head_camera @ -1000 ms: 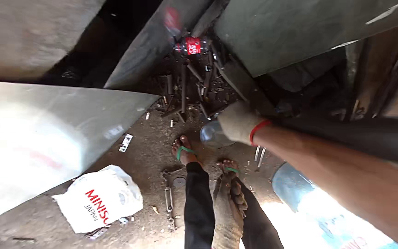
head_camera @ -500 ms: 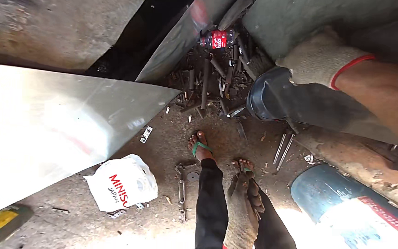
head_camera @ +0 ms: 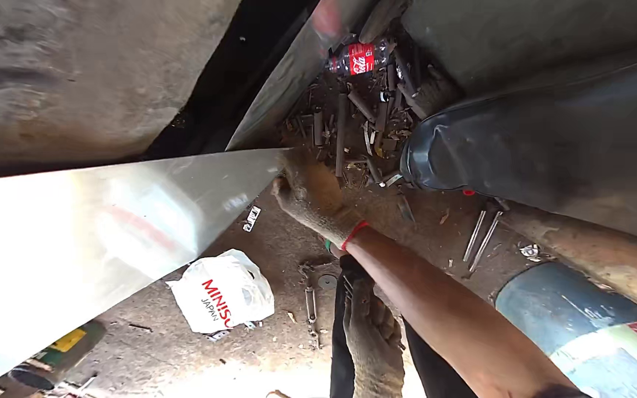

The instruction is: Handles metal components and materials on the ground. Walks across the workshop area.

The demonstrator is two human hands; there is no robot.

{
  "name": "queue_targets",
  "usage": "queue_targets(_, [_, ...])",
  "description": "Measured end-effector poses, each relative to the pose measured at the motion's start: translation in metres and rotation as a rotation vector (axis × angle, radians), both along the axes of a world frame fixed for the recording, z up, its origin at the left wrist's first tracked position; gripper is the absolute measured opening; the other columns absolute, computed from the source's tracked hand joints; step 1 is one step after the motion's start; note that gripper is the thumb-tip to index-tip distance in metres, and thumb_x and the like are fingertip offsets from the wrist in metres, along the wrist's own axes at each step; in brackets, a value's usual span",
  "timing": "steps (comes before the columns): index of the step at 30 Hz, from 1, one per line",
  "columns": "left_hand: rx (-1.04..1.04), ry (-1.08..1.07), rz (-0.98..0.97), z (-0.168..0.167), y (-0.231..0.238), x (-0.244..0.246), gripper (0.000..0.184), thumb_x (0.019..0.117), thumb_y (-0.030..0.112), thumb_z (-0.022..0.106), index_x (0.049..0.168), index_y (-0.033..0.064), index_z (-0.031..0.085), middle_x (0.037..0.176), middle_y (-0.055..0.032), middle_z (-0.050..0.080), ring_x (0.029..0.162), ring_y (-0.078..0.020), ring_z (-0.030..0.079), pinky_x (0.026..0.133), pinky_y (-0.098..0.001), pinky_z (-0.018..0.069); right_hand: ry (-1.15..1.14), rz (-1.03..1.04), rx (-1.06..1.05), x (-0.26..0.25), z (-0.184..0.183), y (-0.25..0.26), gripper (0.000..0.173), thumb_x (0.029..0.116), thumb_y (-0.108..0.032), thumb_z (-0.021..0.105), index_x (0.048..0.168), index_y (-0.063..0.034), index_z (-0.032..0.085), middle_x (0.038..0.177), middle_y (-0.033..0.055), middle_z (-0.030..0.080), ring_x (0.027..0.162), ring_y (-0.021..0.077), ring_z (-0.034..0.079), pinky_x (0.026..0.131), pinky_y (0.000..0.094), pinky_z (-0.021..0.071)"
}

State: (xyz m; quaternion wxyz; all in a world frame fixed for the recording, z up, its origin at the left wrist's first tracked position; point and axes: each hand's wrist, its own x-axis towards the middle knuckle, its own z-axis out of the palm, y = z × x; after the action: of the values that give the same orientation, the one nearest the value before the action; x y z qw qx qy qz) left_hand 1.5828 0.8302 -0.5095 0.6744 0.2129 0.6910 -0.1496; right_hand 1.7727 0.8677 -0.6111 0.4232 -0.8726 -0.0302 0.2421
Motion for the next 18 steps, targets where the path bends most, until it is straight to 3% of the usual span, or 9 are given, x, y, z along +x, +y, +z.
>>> queue_targets(2, [-0.016, -0.002, 0.002, 0.006, -0.001, 0.005, 0.034, 0.1081, 0.037, 0.045, 0.087, 0.0141, 0.06, 0.052, 0.0056, 0.037, 0.037, -0.0055, 0.036, 0.034, -0.0209, 0.0349, -0.031, 0.099, -0.227, 0.001, -0.037, -0.016, 0.032, 0.0848, -0.028, 0.072, 0.113, -0.013, 0.068, 0.112, 0.0147, 0.064, 0.1, 0.0351, 0.065, 0.07, 0.0559, 0.0553])
queue_targets(3, [-0.039, -0.014, -0.008, 0.01, -0.003, 0.008, 0.033, 0.1085, 0.035, 0.043, 0.091, 0.0141, 0.061, 0.053, 0.0056, 0.038, 0.037, -0.0054, 0.037, 0.034, -0.0207, 0.0354, -0.04, 0.149, -0.349, 0.01, -0.061, -0.025, 0.039, 0.0793, -0.028, 0.075, 0.115, -0.0117, 0.069, 0.115, 0.018, 0.065, 0.107, 0.0411, 0.063, 0.077, 0.0631, 0.052])
queue_targets(5, [-0.109, -0.042, -0.032, 0.015, -0.005, 0.012, 0.031, 0.1095, 0.034, 0.042, 0.095, 0.0129, 0.06, 0.054, 0.0043, 0.041, 0.037, -0.006, 0.04, 0.035, -0.0209, 0.0387, -0.052, 0.247, -0.519, 0.038, -0.104, -0.044, 0.064, 0.0785, -0.025, 0.078, 0.138, -0.0105, 0.06, 0.132, 0.0246, 0.06, 0.126, 0.0502, 0.052, 0.095, 0.0733, 0.0414])
queue_targets(7, [-0.157, -0.069, -0.028, 0.018, -0.004, 0.016, 0.028, 0.1087, 0.033, 0.045, 0.097, 0.0119, 0.06, 0.054, 0.0041, 0.042, 0.038, -0.006, 0.042, 0.037, -0.0209, 0.0406, -0.113, 0.313, -0.588, 0.056, -0.141, -0.054, 0.062, 0.0818, -0.023, 0.076, 0.14, -0.0117, 0.058, 0.146, 0.0243, 0.052, 0.142, 0.0513, 0.035, 0.112, 0.0748, 0.0257])
queue_targets(10, [-0.141, -0.134, -0.039, 0.02, 0.002, 0.019, 0.026, 0.1082, 0.031, 0.047, 0.103, 0.0087, 0.061, 0.055, 0.0028, 0.043, 0.04, -0.0057, 0.044, 0.038, -0.0205, 0.0425, -0.219, 0.373, -0.593, 0.062, -0.171, -0.055, 0.046, 0.0834, -0.021, 0.074, 0.127, -0.0092, 0.066, 0.137, 0.0219, 0.059, 0.144, 0.0517, 0.032, 0.117, 0.0748, 0.0158])
queue_targets(13, [-0.151, -0.138, -0.023, 0.021, 0.002, 0.031, 0.028, 0.1102, 0.023, 0.04, 0.1, 0.005, 0.059, 0.057, 0.0015, 0.045, 0.041, -0.0051, 0.045, 0.039, -0.0179, 0.0414, -0.24, 0.387, -0.601, 0.066, -0.169, -0.055, 0.043, 0.0767, -0.022, 0.08, 0.118, -0.0139, 0.069, 0.126, 0.0171, 0.064, 0.133, 0.0473, 0.045, 0.113, 0.0731, 0.0234])
queue_targets(15, [-0.178, -0.113, -0.02, 0.022, -0.002, 0.034, 0.029, 0.1104, 0.023, 0.04, 0.099, 0.0047, 0.06, 0.057, 0.0015, 0.046, 0.041, -0.0048, 0.046, 0.039, -0.0173, 0.0417, -0.218, 0.446, -0.618, 0.074, -0.163, -0.053, 0.045, 0.0765, -0.015, 0.08, 0.12, -0.0112, 0.068, 0.125, 0.0221, 0.062, 0.123, 0.0494, 0.05, 0.104, 0.0732, 0.0326])
queue_targets(18, [-0.197, -0.127, -0.052, 0.024, -0.001, 0.032, 0.027, 0.1092, 0.025, 0.043, 0.102, 0.006, 0.061, 0.058, 0.0016, 0.046, 0.041, -0.0053, 0.046, 0.039, -0.0182, 0.0424, -0.042, 0.52, -0.662, 0.077, -0.141, -0.056, 0.041, 0.0816, -0.017, 0.077, 0.117, 0.0008, 0.068, 0.138, 0.0346, 0.051, 0.133, 0.0582, 0.04, 0.105, 0.0779, 0.0313])
